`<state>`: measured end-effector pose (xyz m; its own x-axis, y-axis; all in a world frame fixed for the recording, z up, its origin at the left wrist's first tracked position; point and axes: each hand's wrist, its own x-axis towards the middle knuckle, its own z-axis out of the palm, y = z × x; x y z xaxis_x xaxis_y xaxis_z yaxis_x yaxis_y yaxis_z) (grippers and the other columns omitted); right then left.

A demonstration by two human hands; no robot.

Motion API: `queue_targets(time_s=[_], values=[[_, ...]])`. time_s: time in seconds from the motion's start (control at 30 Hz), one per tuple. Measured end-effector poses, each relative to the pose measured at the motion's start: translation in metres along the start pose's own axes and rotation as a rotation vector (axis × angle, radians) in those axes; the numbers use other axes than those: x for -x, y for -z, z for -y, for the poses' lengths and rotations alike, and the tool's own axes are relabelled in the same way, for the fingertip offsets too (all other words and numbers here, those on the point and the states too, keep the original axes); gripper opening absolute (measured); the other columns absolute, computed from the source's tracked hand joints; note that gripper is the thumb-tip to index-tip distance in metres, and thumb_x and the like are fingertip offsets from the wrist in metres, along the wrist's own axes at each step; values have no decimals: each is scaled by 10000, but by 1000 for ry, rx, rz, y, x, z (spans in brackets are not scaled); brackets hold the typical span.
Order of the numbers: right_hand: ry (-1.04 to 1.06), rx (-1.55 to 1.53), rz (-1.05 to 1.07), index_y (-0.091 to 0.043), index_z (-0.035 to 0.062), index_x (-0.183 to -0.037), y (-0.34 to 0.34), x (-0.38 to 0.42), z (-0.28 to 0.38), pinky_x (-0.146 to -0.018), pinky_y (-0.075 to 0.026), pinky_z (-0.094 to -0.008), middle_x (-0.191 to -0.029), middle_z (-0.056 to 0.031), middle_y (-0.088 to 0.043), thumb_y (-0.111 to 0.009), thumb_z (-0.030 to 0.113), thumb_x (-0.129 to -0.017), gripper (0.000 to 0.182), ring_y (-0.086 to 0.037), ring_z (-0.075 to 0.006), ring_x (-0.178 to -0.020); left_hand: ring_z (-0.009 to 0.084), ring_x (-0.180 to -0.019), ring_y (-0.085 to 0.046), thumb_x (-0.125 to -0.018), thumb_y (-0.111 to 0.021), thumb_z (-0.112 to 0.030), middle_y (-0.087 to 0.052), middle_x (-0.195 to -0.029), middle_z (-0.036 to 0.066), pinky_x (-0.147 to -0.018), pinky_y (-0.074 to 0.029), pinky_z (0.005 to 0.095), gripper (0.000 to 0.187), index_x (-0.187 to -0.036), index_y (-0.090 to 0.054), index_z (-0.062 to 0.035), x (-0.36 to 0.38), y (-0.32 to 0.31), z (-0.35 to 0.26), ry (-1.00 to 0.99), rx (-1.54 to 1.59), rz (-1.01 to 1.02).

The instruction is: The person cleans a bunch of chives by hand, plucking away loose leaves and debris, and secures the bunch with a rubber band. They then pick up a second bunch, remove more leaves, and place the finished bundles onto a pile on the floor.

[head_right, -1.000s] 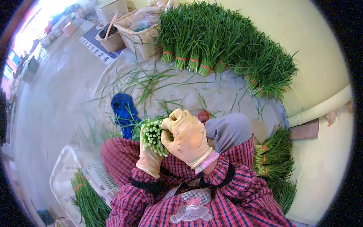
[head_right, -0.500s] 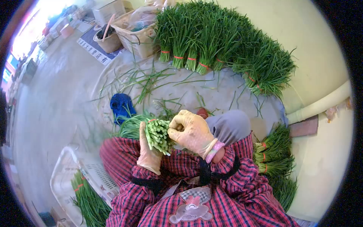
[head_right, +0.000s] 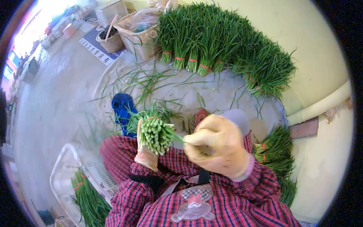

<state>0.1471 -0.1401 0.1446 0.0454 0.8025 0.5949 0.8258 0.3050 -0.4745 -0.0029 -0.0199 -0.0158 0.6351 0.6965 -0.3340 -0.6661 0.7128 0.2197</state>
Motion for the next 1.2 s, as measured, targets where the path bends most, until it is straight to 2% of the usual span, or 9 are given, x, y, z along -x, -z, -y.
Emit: queue_targets(time_s=[0.13, 0.27, 0.33, 0.5, 0.57, 0.63, 0.97, 1.03, 1.2], values=[[9, -35, -119, -656, 95, -824, 71, -2, 9, -514, -360, -276, -735, -28, -499, -708, -85, -661, 248, -470, -141, -601, 299, -947, -649, -944, -467, -527, -664, -1072, 98, -795, -558, 465, 478, -1086, -620, -97, -5, 17, 2, -52, -1, 40], [50, -465, -590, -598, 22, -848, 146, -6, -17, -645, -381, -274, -820, -35, -483, -529, -6, -887, 84, -456, -138, -727, 392, -1013, -623, -930, -434, -581, -649, -1120, 154, -824, -545, 523, 561, -1139, -616, -93, -5, 20, 3, 7, 26, -56], [-164, 436, -856, -599, 0, -895, 166, -3, -49, -694, -423, -283, -843, -40, -518, -513, 77, -939, 123, -495, -146, -758, 402, -1015, -618, -931, -435, -578, -650, -1116, 160, -861, -526, 556, 562, -1134, -623, -89, -4, 20, 2, 60, 57, -47], [-153, 184, -392, -666, 61, -969, 44, -31, -47, -870, -463, -314, -992, -59, -639, -685, -18, -762, 223, -596, -185, -939, 400, -1008, -622, -941, -443, -555, -659, -1085, 150, -886, -510, 578, 535, -1110, -632, -83, -10, 23, 4, 38, 100, -74], [-2, 219, -78, -683, 103, -984, 4, -23, -34, -894, -453, -362, -995, -64, -650, -730, 53, -742, 251, -586, -236, -977, 363, -983, -635, -958, -450, -516, -666, -1049, 147, -886, -521, 541, 496, -1093, -632, -75, -4, 13, 4, 31, 89, -63], [-127, -126, 149, -702, 137, -982, -39, -9, -25, -856, -460, -359, -936, -47, -634, -768, 142, -734, 257, -583, -239, -953, 347, -981, -635, -964, -442, -505, -664, -1052, 150, -890, -522, 518, 493, -1092, -628, -66, -3, 18, 5, 23, 117, 20], [2, 243, 258, -663, 179, -876, -75, -11, -17, -662, -435, -383, -815, -16, -555, -681, 252, -742, 154, -556, -243, -770, 284, -991, -629, -978, -432, -491, -653, -1080, 136, -907, -517, 430, 473, -1115, -606, -73, -5, 17, 6, 59, 125, 96], [4, 345, 342, -687, 189, -894, -72, -12, -18, -690, -477, -378, -878, 0, -607, -754, 240, -697, 214, -576, -242, -806, 280, -951, -630, -900, -494, -618, -648, -1047, 115, -821, -530, 428, 601, -1139, -587, -74, -2, 1, 9, 8, 49, -151], [-23, 254, 316, -681, 178, -874, -73, -11, -25, -654, -479, -374, -840, -4, -597, -743, 234, -698, 196, -579, -237, -770, 297, -957, -628, -883, -512, -632, -649, -1048, 131, -847, -522, 451, 630, -1142, -586, -63, 1, 4, 7, 2, -12, -124]])
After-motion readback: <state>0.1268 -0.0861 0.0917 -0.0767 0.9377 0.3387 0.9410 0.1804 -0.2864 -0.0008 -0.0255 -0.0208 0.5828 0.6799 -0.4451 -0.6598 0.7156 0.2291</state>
